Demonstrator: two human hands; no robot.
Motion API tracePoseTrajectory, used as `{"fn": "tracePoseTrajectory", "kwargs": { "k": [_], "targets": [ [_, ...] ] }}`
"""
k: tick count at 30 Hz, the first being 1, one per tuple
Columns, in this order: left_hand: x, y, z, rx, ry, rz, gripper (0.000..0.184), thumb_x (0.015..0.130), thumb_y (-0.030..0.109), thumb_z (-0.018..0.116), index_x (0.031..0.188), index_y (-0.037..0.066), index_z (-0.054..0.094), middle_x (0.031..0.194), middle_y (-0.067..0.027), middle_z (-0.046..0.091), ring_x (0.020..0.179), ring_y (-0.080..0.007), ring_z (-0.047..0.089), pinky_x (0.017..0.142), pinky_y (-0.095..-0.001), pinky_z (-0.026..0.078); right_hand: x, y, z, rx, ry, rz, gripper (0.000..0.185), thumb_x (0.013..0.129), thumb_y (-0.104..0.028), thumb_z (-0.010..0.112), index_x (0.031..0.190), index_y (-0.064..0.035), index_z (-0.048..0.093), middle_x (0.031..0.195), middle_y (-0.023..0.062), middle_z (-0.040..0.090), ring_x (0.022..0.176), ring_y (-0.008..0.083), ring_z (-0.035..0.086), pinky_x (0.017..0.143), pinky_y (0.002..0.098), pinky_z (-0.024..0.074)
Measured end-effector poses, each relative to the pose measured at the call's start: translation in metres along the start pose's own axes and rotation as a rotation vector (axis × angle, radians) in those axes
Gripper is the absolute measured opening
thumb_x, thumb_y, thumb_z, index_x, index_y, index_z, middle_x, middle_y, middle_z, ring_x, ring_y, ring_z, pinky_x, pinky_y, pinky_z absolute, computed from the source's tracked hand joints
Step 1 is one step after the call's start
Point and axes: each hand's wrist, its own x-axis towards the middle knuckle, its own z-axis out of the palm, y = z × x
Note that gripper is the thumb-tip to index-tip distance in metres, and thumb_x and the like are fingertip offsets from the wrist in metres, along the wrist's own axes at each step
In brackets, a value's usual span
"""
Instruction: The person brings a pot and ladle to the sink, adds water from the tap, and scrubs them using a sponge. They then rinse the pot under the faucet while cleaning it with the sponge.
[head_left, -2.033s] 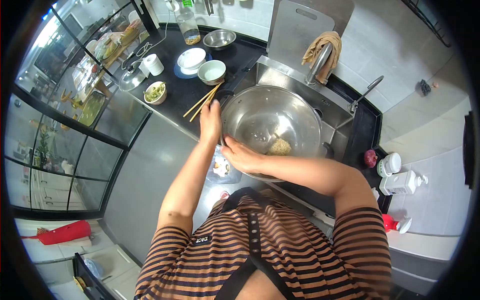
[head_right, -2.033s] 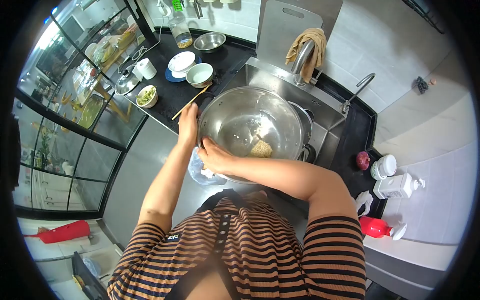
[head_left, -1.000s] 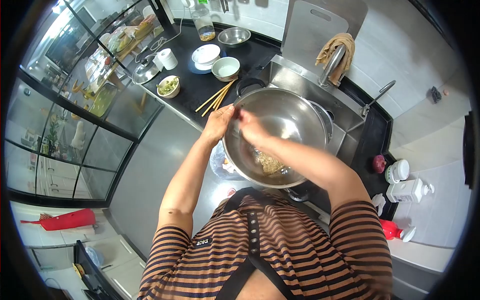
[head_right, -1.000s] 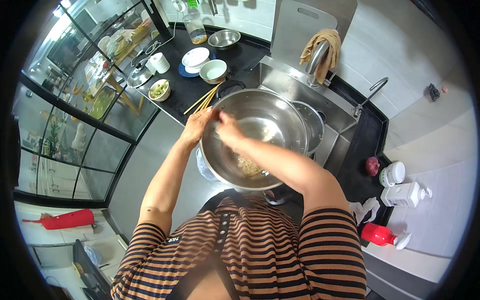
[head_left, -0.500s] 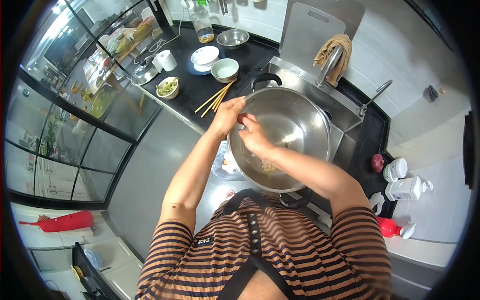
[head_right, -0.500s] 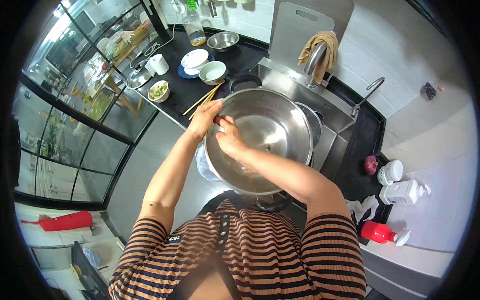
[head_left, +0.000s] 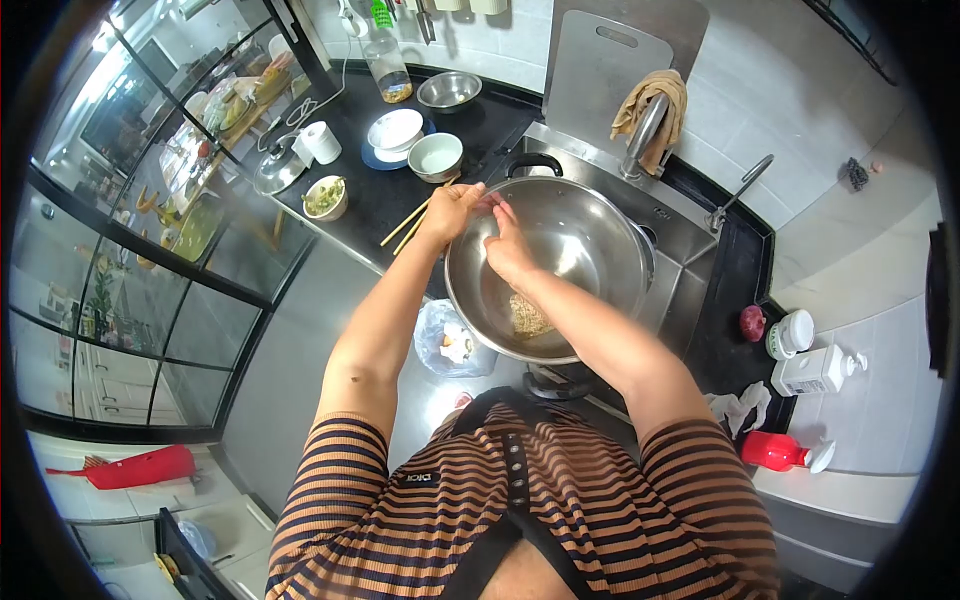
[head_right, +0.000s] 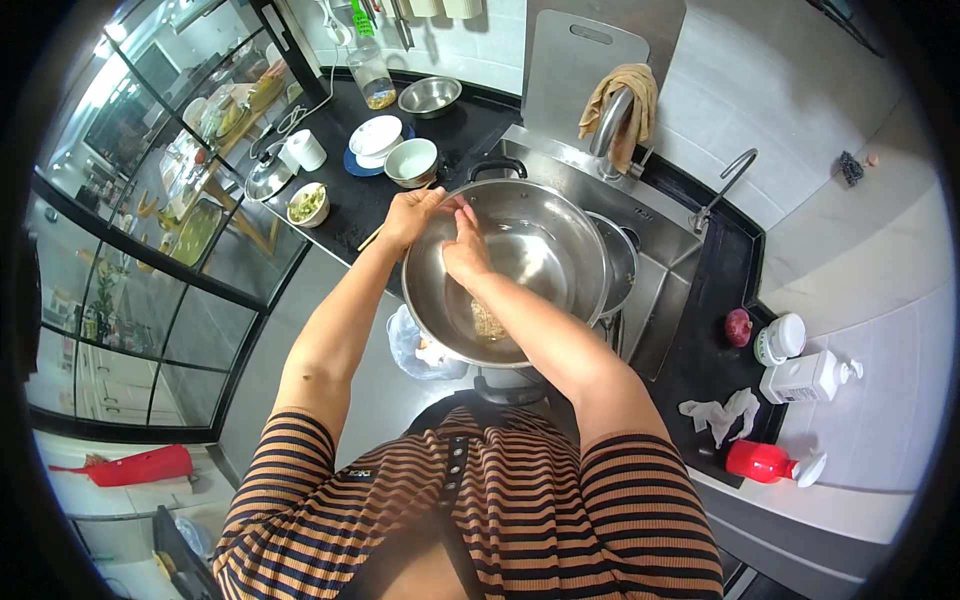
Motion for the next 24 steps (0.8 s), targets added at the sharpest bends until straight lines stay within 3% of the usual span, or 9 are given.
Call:
{"fn": "tracePoseTrajectory", "kwargs": {
  "k": [1,5,7,8,10,12,14,18,24],
  "targets": [
    [0.001,-0.001,-0.001,0.002,0.046,-0.043,0.026,0.085,0.019,0.049,0.094,-0.002,0.061,0.089,-0.0081,0.061,0.079,-0.0129,0.055,0.072,-0.0243,0.043,0.000,-0.003,-0.003,0.021,-0.015,0.006,0.059,0.069,0.003,0.041,0.126,0.0034,0.028,0.137,0.0105,0.017,0.127,0.0216,0.016,0.102,0.0277,0.0166],
    [-0.039,-0.008,0.005,0.209,0.424,0.224,0.031,0.083,0.021,0.049,0.096,-0.005,0.057,0.084,-0.0083,0.061,0.074,-0.0103,0.053,0.068,-0.0234,0.043,0.003,0.006,0.001,-0.068,0.035,0.046,0.058,0.068,0.003,0.042,0.124,0.0037,0.029,0.137,0.0073,0.019,0.124,0.0220,0.022,0.100,0.0274,0.0219],
    [-0.076,-0.033,0.014,0.292,0.523,0.184,0.035,0.080,0.022,0.052,0.103,-0.005,0.053,0.081,-0.0067,0.059,0.073,-0.0111,0.053,0.067,-0.0236,0.043,0.006,0.007,-0.002,-0.047,0.039,0.034,0.058,0.068,0.003,0.042,0.125,0.0028,0.029,0.137,0.0085,0.019,0.124,0.0226,0.022,0.101,0.0277,0.0212],
    [-0.093,-0.051,0.016,0.138,0.428,0.159,0.039,0.075,0.024,0.057,0.103,-0.003,0.053,0.093,-0.0197,0.055,0.087,-0.0243,0.052,0.077,-0.0314,0.040,0.006,0.007,-0.003,-0.035,0.043,0.030,0.059,0.068,0.002,0.042,0.125,0.0024,0.028,0.136,0.0091,0.019,0.125,0.0229,0.022,0.101,0.0279,0.0209],
    [-0.136,-0.032,0.042,0.319,0.555,0.165,0.034,0.075,0.017,0.055,0.105,0.001,0.053,0.100,-0.0148,0.050,0.098,-0.0214,0.043,0.083,-0.0301,0.035,0.000,0.006,0.004,-0.066,-0.023,0.092,0.058,0.069,0.002,0.042,0.125,0.0027,0.028,0.136,0.0109,0.020,0.125,0.0237,0.021,0.102,0.0282,0.0197],
    [-0.142,-0.031,0.048,0.168,0.594,0.107,0.032,0.075,0.012,0.053,0.106,0.003,0.054,0.095,-0.0105,0.048,0.094,-0.0193,0.042,0.082,-0.0280,0.035,-0.017,-0.002,0.010,-0.087,-0.162,0.087,0.057,0.071,-0.001,0.042,0.126,0.0037,0.027,0.136,0.0148,0.019,0.126,0.0253,0.019,0.103,0.0291,0.0168],
    [-0.140,-0.034,0.045,0.174,0.579,0.145,0.032,0.074,0.010,0.052,0.106,0.005,0.054,0.092,-0.0092,0.046,0.090,-0.0183,0.042,0.079,-0.0274,0.036,-0.034,-0.006,0.022,-0.075,-0.201,0.099,0.054,0.071,0.000,0.040,0.125,0.0024,0.032,0.138,0.0133,0.016,0.127,0.0239,0.017,0.103,0.0279,0.0151],
    [-0.138,-0.029,0.045,0.171,0.565,0.126,0.035,0.072,0.006,0.049,0.106,0.006,0.055,0.087,-0.0077,0.046,0.083,-0.0167,0.042,0.074,-0.0263,0.037,-0.009,-0.001,0.009,-0.189,-0.034,-0.004,0.057,0.071,0.000,0.043,0.126,0.0030,0.028,0.137,0.0141,0.016,0.126,0.0251,0.018,0.103,0.0286,0.0166],
    [-0.140,-0.030,0.044,0.235,0.599,0.182,0.037,0.068,0.004,0.048,0.104,0.006,0.057,0.073,-0.0060,0.044,0.074,-0.0159,0.042,0.068,-0.0260,0.037,-0.031,-0.003,0.018,-0.141,-0.215,0.073,0.057,0.070,-0.003,0.043,0.125,0.0039,0.030,0.136,0.0169,0.019,0.127,0.0252,0.016,0.103,0.0292,0.0158]
  ]
}}
